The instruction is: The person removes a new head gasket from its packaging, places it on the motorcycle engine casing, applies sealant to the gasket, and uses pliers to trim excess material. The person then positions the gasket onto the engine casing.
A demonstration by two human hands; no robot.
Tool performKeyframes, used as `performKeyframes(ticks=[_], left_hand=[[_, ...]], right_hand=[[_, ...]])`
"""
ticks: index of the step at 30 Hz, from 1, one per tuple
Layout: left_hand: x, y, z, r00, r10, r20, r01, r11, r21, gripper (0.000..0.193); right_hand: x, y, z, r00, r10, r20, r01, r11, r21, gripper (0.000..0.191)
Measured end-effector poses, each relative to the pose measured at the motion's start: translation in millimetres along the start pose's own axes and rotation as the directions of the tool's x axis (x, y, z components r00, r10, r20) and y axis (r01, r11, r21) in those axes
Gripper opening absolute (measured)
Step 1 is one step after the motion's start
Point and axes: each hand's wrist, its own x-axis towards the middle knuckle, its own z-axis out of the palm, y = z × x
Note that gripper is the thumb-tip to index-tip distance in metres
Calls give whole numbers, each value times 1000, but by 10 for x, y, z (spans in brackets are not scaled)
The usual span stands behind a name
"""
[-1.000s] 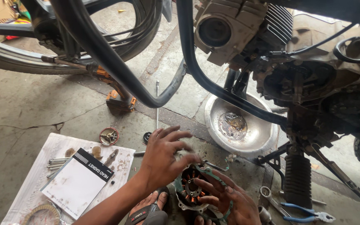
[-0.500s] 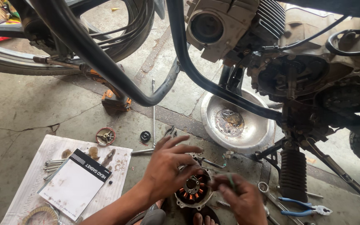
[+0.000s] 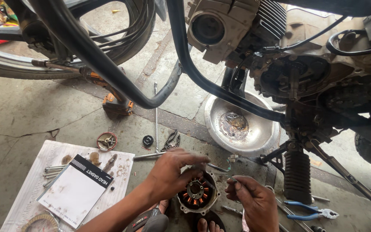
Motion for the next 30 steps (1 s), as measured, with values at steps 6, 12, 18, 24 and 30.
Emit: performKeyframes(ticks=[6, 12, 18, 24, 30], left_hand=[[84, 114, -51, 980, -180, 87, 170, 979, 113, 19], [81, 132, -59, 1000, 23, 4, -24, 986, 167, 53], [72, 107, 124, 936, 343, -78, -293, 884, 365, 47], [83, 130, 157, 996, -70, 56, 62, 988, 141, 24], [75, 126, 49, 897, -435, 77, 437, 899, -11, 40]], right_hand=[[-11, -70, 20, 999, 33, 40, -29, 996, -89, 23], [-53, -239, 139, 994, 45, 98, -23, 975, -219, 23], [-70, -424, 248, 992, 50, 117, -9, 946, -325, 25], [-82, -404, 244, 994, -7, 109, 51, 913, -405, 24], [-64, -299, 163, 999, 50, -8, -50, 948, -313, 20]])
